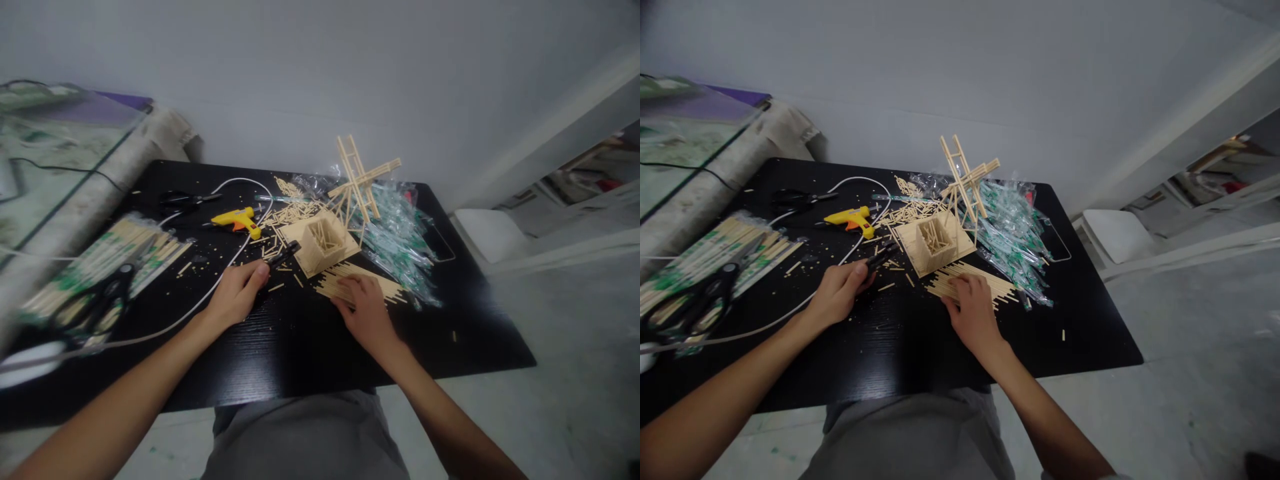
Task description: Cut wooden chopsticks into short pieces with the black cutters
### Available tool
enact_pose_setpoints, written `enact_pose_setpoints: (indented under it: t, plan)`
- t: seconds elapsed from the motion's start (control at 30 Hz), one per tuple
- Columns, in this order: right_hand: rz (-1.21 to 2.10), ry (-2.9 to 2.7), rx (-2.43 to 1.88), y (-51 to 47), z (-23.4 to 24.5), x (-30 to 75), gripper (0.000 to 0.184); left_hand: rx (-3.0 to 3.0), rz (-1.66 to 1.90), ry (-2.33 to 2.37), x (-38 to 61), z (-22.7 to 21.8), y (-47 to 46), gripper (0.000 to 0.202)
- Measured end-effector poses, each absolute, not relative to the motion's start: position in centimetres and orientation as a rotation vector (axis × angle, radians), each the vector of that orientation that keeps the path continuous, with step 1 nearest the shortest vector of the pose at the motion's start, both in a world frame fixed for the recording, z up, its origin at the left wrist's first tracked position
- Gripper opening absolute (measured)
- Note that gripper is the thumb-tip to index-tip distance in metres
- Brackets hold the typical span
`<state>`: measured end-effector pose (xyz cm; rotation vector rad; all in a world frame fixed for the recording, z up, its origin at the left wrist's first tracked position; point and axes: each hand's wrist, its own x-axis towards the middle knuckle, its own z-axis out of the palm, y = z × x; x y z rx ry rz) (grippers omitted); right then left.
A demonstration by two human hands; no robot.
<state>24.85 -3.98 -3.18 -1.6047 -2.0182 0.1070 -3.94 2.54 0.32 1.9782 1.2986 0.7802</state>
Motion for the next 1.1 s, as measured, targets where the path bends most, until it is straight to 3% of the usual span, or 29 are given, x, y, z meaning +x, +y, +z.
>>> enact_pose_setpoints:
  t: [0.23, 0.37, 0.6, 0.9, 1.1]
  plan:
    - [0.122, -2.013, -1.638, -4.0, -3.4, 25.1, 0.041, 1.979, 0.781, 1.298, -4.0, 0.2, 2.5, 0.055]
    - [0.154, -2.03, -1.731, -3.7, -3.4, 26.0, 0.061, 1.973, 0.787, 1.291, -3.9, 0.2, 2.5, 0.055]
    - [0.361, -2.241, -1.857, -2.7, -0.3, 28.6, 0.082, 1.993, 0.794, 1.285, -3.9, 0.1, 2.6, 0.052]
    - [0.473, -2.452, -1.934, -0.7, 2.2, 27.9, 0.054, 2.001, 0.778, 1.289, -3.9, 0.1, 2.7, 0.054]
    - [0.288, -2.601, -2.058, -0.5, 1.9, 27.2, 0.029, 1.999, 0.766, 1.295, -3.9, 0.3, 2.5, 0.054]
